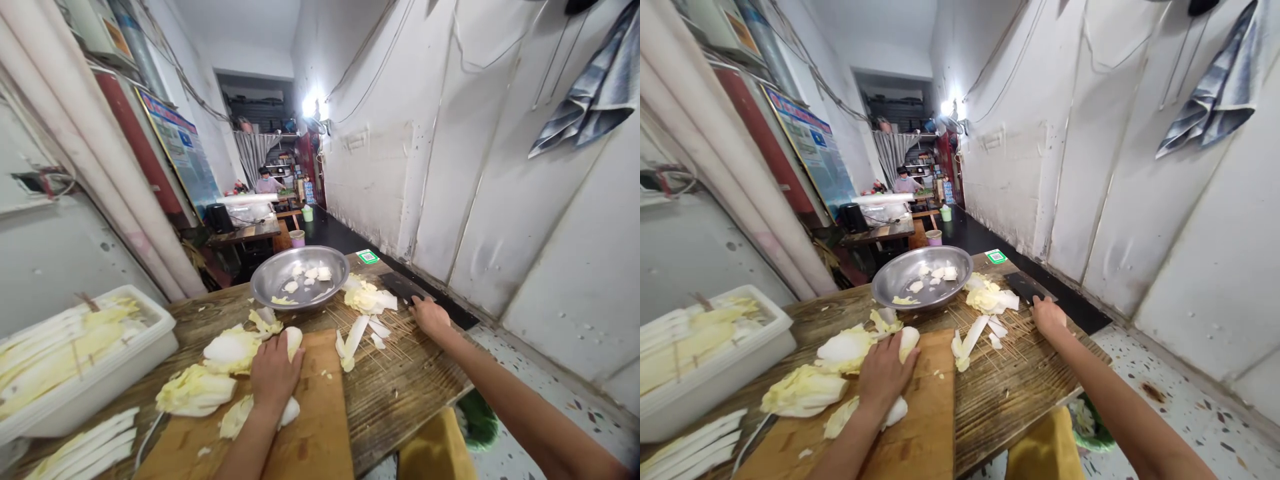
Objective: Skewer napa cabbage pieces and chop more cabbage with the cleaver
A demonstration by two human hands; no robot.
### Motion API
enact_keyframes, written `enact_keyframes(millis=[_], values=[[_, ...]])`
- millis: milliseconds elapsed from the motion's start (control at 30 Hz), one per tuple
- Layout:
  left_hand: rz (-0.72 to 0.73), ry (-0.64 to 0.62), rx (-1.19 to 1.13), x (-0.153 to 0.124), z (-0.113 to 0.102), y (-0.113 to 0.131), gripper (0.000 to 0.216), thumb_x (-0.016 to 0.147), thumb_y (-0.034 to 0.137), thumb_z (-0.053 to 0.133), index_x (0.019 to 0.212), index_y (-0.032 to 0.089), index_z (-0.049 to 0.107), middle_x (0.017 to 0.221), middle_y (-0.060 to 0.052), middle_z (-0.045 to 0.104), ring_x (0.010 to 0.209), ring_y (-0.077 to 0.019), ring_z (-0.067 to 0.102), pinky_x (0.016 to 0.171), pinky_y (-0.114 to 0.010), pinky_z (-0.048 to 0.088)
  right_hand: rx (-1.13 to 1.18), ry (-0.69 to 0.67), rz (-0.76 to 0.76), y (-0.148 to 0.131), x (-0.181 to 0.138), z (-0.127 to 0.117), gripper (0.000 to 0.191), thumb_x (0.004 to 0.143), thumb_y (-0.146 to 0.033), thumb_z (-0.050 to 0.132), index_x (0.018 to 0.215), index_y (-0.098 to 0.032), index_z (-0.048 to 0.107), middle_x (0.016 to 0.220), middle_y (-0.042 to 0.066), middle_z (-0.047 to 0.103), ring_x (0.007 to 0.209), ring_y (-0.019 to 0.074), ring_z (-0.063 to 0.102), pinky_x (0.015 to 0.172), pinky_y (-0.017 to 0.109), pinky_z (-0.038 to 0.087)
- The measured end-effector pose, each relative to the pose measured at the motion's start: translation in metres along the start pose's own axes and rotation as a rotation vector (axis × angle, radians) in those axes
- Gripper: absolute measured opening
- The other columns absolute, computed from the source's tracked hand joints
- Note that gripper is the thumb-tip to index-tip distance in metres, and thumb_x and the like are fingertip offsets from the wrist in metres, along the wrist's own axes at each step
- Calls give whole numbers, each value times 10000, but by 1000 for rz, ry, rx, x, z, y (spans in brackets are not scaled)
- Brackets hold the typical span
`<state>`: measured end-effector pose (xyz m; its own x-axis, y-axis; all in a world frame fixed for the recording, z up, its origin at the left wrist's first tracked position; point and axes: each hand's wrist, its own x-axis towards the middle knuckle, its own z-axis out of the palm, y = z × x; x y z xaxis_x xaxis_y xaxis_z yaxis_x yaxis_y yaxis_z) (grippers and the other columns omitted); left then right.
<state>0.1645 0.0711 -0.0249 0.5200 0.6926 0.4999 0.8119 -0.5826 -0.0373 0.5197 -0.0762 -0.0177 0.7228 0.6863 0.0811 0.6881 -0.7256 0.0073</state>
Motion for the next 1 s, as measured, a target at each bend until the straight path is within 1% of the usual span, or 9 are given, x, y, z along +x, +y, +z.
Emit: enact_keyframes(millis=[200,367,467,533,633,700,800,900,1000], values=[[-3,3,-76,-1,-1,1,394,841,277,503,1199,119,544,1066,-138,633,963,-282,554,857,-387,430,15,-7,-7,-18,20,4,308,926,-339,568,1179,-163,554,1135,75,589,929,203,609,780,402,525],[12,-17,-112,-3,1,-3,403,847,262,500,1223,121,531,1101,-137,623,980,-285,553,866,-390,435,59,15,-89,-26,16,-12,297,916,-328,583,1162,-163,568,1178,84,573,1004,226,585,840,437,499],[9,-24,-136,-4,1,-5,406,859,277,504,1231,116,528,1118,-138,616,994,-283,551,884,-381,426,127,40,-210,-47,-1,-27,306,921,-332,573,1180,-168,562,1220,95,554,1049,239,565,880,459,475],[-6,-27,-153,-4,0,-6,409,864,298,508,1232,120,529,1124,-132,614,996,-282,549,892,-382,420,200,25,-357,-72,-22,-32,295,932,-343,553,1178,-181,566,1227,89,555,1063,236,559,897,463,464],[-35,-22,-187,-5,-3,-7,391,869,331,512,1214,148,540,1129,-115,618,1013,-282,543,902,-392,414,311,-76,-603,-116,-59,-28,309,917,-381,573,1146,-174,586,1182,76,584,1030,227,579,876,453,477],[-46,-18,-212,-5,-4,-7,378,875,339,508,1199,150,548,1136,-115,617,1026,-282,540,904,-396,415,352,-120,-670,-141,-79,-20,317,903,-370,596,1152,-173,582,1169,75,589,1031,232,578,876,457,476],[-59,-23,-247,-5,-6,-9,349,881,318,497,1175,140,559,1125,-124,621,1025,-281,541,895,-397,421,401,-141,-632,-160,-90,-10,260,908,-327,594,1107,-159,596,1137,71,598,1019,230,582,867,457,480],[-72,-43,-285,-5,-6,-10,321,881,280,489,1167,151,561,1116,-118,621,1028,-275,537,896,-396,419,483,-158,-573,-162,-84,-8,238,917,-309,583,1103,-163,599,1145,71,597,1018,223,584,869,449,484],[-88,-64,-310,-5,-7,-9,320,878,264,490,1171,155,561,1105,-110,619,1023,-266,537,906,-391,414,583,-206,-539,-160,-71,-15,245,912,-308,593,1108,-162,597,1114,66,610,959,206,606,831,423,506]])
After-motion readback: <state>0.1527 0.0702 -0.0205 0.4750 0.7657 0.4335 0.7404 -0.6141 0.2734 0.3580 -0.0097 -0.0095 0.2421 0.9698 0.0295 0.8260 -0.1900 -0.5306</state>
